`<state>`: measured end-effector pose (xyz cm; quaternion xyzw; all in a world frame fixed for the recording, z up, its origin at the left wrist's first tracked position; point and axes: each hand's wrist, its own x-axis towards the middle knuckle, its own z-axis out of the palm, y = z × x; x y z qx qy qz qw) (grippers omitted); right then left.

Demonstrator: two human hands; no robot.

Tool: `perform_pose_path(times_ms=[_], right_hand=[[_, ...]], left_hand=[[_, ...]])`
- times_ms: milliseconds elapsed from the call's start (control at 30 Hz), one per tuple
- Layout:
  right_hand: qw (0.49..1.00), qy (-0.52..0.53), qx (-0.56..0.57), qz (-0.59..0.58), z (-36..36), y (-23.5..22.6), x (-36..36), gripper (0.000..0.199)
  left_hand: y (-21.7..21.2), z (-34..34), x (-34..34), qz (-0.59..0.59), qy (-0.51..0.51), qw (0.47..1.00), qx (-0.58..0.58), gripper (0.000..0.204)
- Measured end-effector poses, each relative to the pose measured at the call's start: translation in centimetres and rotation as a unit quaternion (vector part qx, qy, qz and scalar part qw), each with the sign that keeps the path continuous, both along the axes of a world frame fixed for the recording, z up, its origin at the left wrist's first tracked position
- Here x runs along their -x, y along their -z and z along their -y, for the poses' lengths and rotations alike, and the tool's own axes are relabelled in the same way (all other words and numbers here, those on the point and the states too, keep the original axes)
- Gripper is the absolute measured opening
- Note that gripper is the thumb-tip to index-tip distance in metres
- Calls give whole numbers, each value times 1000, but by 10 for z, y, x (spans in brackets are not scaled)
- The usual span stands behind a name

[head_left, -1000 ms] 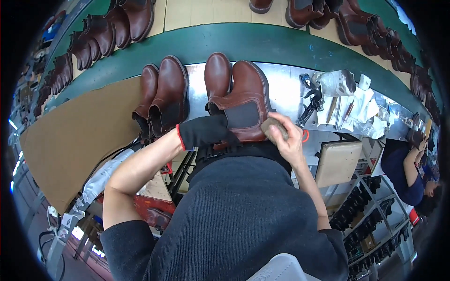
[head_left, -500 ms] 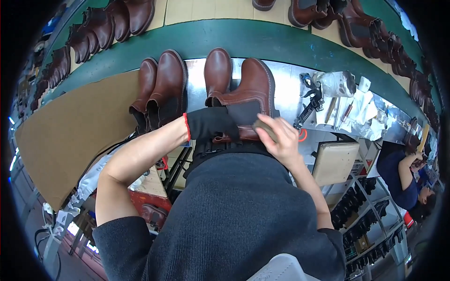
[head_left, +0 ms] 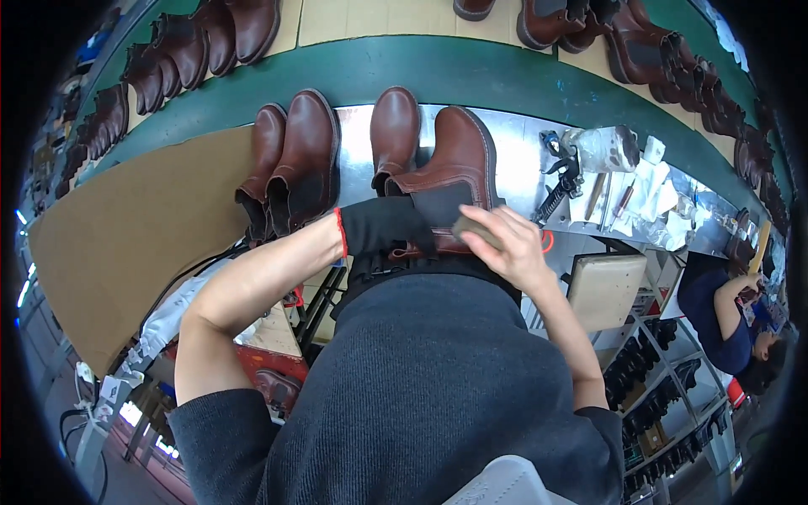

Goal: Spray painting a coating onto leather boots on a manufacturing line.

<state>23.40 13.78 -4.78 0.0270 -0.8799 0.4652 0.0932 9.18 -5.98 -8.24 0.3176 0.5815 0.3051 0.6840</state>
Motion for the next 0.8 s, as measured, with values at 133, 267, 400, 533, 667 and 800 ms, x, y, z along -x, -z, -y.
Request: perform_pose_path(times_ms=[133,267,400,533,667,800], right_hand=[[1000,7,-6,22,-11,0,-13,39],[997,56,-30,39,-14,-1,-20,37],[841,536,62,47,-65,45,-81,39],[786,586,159,115,-137,112,-114,47],[846,482,-50,222,-142,120,-85,49],[930,341,103,92,-64,9,-24,45]], left_hand=[[-25,-9,10,-22,45,998,-37,23],[-25,-8,7,6,15,999,33,17],[-48,-15,1,137,-153,954,216,18],[-40,-20,-3,126,-152,969,148,26],[-31,-33,5,100,-265,950,133,33],[-50,-53,0,-125,-221,965,61,28]])
